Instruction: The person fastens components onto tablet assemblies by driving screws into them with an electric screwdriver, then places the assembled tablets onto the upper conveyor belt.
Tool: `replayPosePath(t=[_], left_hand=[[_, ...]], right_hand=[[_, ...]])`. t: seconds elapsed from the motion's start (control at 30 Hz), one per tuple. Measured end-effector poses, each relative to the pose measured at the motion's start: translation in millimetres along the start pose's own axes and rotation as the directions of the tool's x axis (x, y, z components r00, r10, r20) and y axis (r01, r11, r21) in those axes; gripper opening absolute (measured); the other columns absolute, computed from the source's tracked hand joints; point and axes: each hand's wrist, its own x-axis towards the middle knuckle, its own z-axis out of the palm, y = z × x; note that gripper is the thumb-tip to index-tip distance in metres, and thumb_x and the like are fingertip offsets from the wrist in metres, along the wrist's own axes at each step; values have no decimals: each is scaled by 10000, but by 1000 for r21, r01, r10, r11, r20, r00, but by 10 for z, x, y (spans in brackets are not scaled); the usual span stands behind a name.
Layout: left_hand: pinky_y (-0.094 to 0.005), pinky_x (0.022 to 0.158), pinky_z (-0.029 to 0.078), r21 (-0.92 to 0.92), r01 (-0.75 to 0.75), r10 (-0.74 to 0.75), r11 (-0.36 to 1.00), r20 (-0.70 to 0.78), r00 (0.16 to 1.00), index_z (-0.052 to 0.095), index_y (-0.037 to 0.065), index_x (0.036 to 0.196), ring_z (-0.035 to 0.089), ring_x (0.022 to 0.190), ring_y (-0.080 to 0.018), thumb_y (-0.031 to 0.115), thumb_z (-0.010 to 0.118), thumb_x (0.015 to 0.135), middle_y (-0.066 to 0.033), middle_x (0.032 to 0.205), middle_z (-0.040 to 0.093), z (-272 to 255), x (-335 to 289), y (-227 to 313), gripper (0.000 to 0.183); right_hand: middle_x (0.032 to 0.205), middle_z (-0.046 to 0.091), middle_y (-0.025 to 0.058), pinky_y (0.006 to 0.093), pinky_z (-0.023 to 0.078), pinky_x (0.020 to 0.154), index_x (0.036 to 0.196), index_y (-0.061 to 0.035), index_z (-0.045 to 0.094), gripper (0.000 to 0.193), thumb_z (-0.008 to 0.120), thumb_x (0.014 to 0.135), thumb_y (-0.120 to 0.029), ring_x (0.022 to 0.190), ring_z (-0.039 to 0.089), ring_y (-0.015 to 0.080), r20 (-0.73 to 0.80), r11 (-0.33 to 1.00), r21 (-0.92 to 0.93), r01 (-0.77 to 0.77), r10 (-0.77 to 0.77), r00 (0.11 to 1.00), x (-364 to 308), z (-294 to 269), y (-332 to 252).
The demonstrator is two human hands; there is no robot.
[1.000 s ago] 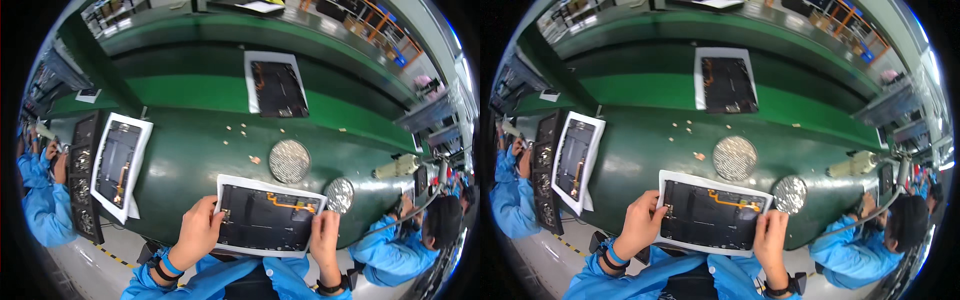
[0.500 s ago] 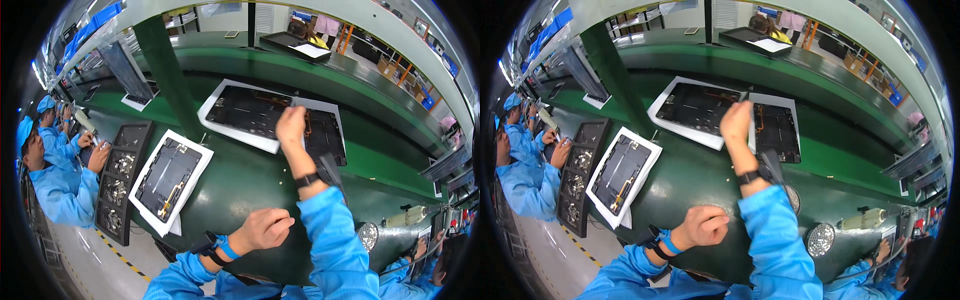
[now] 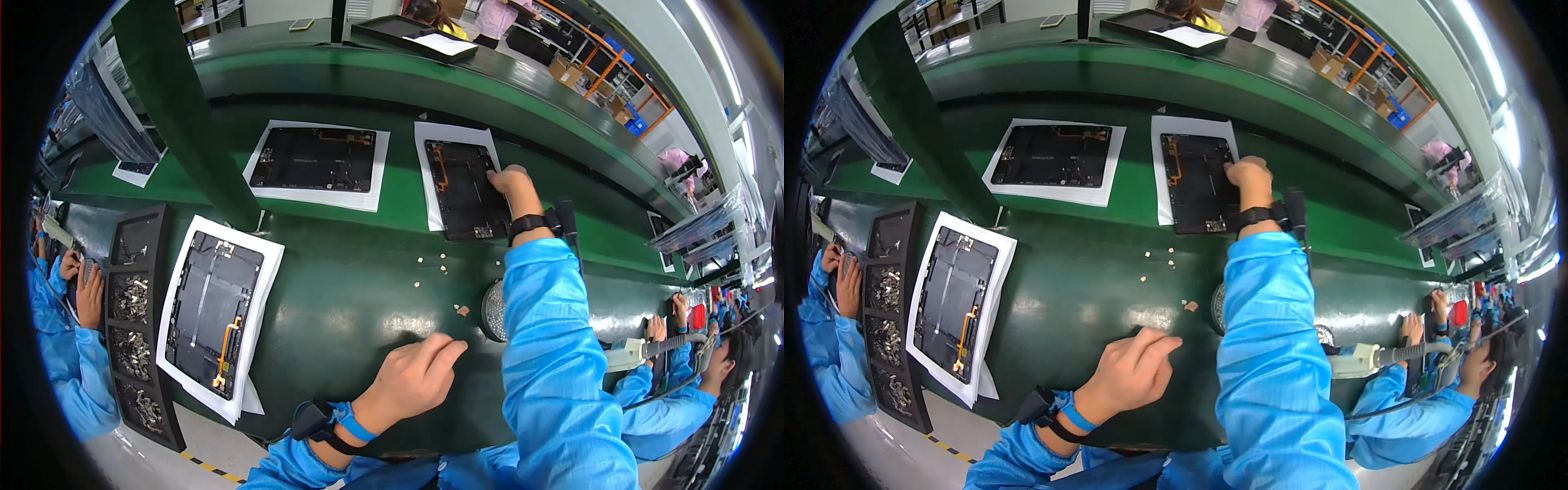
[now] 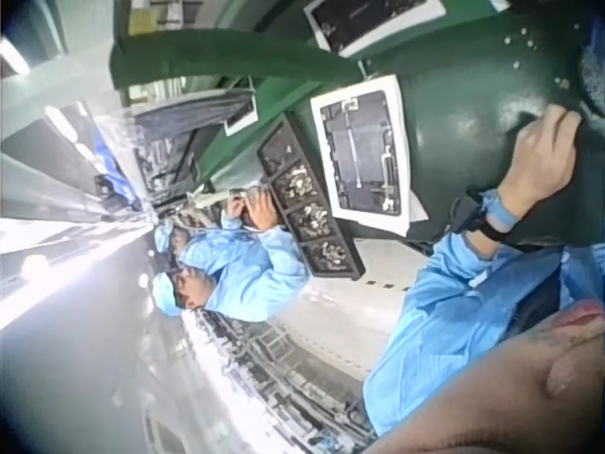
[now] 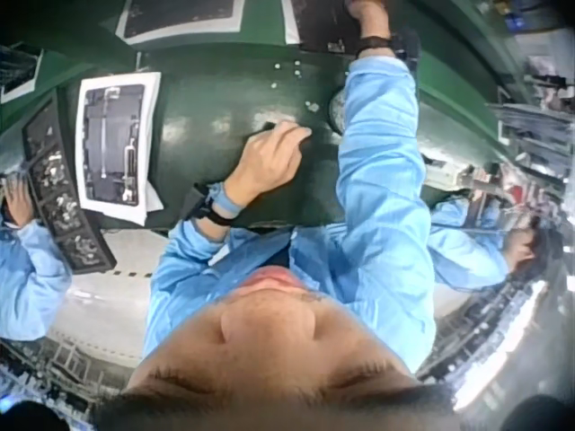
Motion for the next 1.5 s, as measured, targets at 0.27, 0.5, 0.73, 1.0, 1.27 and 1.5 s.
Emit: replayPosePath(t=[0.27, 0.5, 0.73, 1.0, 1.27, 1.5], left_hand=[[-384, 585, 568, -19, 59, -58, 998, 70, 996, 663, 2, 1092, 675, 672, -274, -77, 652, 804, -119, 988, 641, 11, 2, 27, 299], [-337, 637, 576, -181, 260, -243, 948, 112, 964, 634, 10, 1156, 689, 753, -231, -75, 642, 898, -126, 1030, 651, 84, -9, 84, 272], [-410, 1126, 473, -820, 483, -577, 306, 244, 779, 444, -28, 1495, 599, 1304, -276, 176, 575, 1095, -197, 1420, 599, 158, 211, 51, 468], [-458, 1041, 554, -902, 409, -796, 137, 145, 588, 511, -13, 1458, 673, 1217, -274, 199, 592, 1071, -141, 1356, 662, -443, 5, 506, 448], [-421, 1023, 560, -743, 665, -844, -78, 404, 353, 547, -66, 1418, 698, 1175, -293, 79, 625, 959, -188, 1331, 683, -1064, -773, 877, 487], [-358, 1024, 545, -622, 781, -766, -58, 529, 365, 547, -50, 1429, 684, 1170, -197, 117, 631, 1023, -151, 1322, 688, -691, -904, 777, 447]], right_hand=[[1344, 667, 288, 463, 526, 1078, 1248, 42, 714, 521, 732, 962, -393, 1297, 620, 441, -18, 962, 52, 268, -267, 963, 365, 96, 239], [1109, 758, 241, 445, 563, 934, 1151, 70, 726, 370, 700, 984, -258, 1068, 731, 365, -233, 878, 313, 363, -299, 925, 1, -27, 325], [977, 713, 138, 361, 556, 780, 1086, 69, 659, 260, 674, 996, -175, 876, 651, 162, -89, 298, 936, 186, -310, 946, -1094, 28, 570], [1032, 626, 98, 338, 522, 783, 1172, -14, 496, 276, 643, 1066, -222, 904, 596, 168, -45, 217, 966, 137, -385, 922, -3389, 9, 1540], [916, 582, 175, 479, 491, 686, 907, -12, 574, 280, 753, 932, -226, 799, 589, 394, -245, 650, 277, 708, -664, 706, -4035, -479, 2673], [724, 610, 182, 423, 479, 638, 951, 5, 546, 339, 486, 1131, -275, 655, 601, 353, 183, 744, 635, 205, -404, 896, -3736, -6, 3081]])
